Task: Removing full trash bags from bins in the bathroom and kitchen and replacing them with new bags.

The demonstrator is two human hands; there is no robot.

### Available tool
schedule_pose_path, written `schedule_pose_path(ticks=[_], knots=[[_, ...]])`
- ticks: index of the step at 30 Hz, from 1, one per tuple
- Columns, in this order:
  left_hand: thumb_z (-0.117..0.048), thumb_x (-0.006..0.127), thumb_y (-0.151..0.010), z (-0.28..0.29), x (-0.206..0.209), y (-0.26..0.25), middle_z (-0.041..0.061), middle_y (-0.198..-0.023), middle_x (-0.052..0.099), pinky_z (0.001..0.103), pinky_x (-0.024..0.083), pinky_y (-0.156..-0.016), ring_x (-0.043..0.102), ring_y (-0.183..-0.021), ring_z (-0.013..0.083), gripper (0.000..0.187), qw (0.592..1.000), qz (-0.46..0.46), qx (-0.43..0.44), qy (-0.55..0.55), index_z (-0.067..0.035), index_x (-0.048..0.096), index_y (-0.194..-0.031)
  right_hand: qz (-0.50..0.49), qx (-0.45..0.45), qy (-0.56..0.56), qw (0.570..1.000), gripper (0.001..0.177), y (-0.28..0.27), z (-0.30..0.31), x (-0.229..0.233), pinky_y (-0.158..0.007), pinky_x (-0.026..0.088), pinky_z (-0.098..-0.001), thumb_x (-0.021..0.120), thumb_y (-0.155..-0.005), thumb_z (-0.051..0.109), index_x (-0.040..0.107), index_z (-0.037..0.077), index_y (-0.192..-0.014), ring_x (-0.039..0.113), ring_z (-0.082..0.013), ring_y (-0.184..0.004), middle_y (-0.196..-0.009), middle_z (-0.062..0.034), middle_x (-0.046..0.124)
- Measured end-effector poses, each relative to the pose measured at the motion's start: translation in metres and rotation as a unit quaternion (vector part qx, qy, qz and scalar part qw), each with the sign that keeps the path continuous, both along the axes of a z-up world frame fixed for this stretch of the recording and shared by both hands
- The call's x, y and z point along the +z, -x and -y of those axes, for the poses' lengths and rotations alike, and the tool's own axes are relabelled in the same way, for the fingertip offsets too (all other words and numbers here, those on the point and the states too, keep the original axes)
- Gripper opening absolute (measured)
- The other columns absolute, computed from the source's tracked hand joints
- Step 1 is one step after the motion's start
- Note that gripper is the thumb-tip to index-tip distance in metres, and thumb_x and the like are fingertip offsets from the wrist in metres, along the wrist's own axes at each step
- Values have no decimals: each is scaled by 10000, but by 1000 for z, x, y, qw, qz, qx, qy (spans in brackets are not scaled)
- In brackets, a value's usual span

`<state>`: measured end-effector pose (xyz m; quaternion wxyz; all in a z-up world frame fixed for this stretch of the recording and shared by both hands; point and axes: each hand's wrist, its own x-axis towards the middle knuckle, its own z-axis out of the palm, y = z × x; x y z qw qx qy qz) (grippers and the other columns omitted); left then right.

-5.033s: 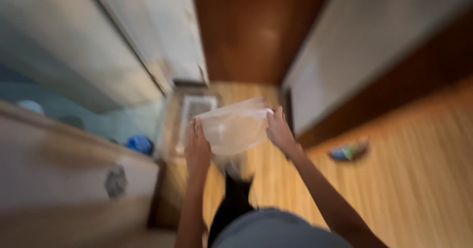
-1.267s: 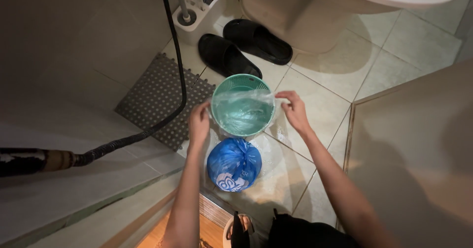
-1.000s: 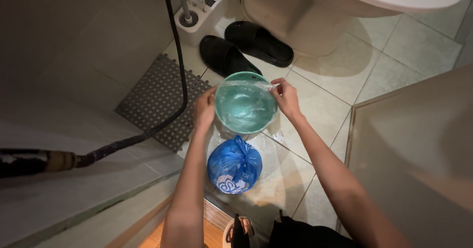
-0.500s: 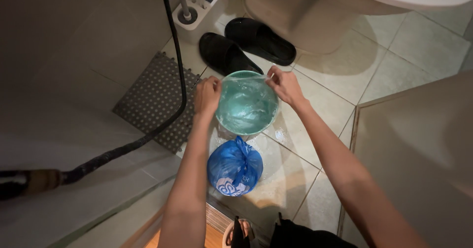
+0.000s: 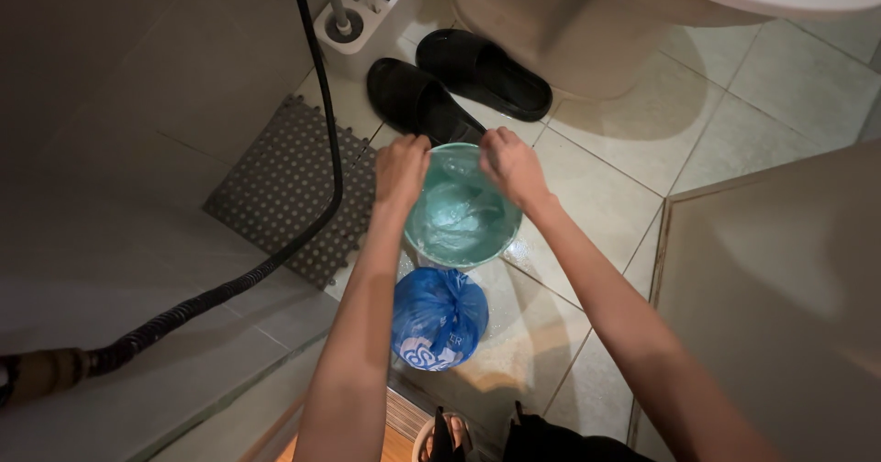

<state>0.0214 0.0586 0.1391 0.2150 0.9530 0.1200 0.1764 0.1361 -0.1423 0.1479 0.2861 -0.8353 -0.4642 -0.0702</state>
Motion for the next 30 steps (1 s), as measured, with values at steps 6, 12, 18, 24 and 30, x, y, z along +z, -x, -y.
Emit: schedule_pose_path(ticks=[6,12,18,24,30], knots=[[-194,755,-863,-4,12,-13,124,-964,753,439,550,-811,728,-880,287,129,978,-93,81,167,-77,781,-912,-233,-55,11,971,114,-34,-1,4,-658,540,-361,754,-839,100,707,22,-907,669,-191,-667,-715,-89,679],[-144,757,-848,-27,-52,-23,130,-922,786,385,578,-785,759,-823,251,114,964,-73,59,250,-71,810,-918,-548,7,31,836,232,-85,13,-67,-650,517,-289,607,-823,-27,795,45,-939,638,-111,-737,-825,-23,739],[-211,783,-779,-25,-64,-13,101,-891,777,366,599,-749,775,-821,245,221,944,-52,115,304,-68,747,-944,-586,-93,42,804,138,-77,18,-98,-680,560,-329,722,-901,144,749,48,-998,663,-135,-747,-849,-39,727],[-213,624,-1015,-8,-60,72,134,-970,748,398,548,-781,717,-868,270,205,949,59,149,272,-41,729,-1054,-592,-155,48,790,342,-26,69,-25,-744,563,-311,684,-980,377,698,75,-1140,669,-138,-877,-1021,-40,716],[-144,722,-933,1,-141,122,54,-899,697,331,522,-730,636,-822,183,185,830,20,185,526,-57,719,-1097,-739,-95,-131,654,284,-20,105,-88,-788,556,-281,721,-908,172,686,87,-1177,671,-114,-928,-1036,-3,723]])
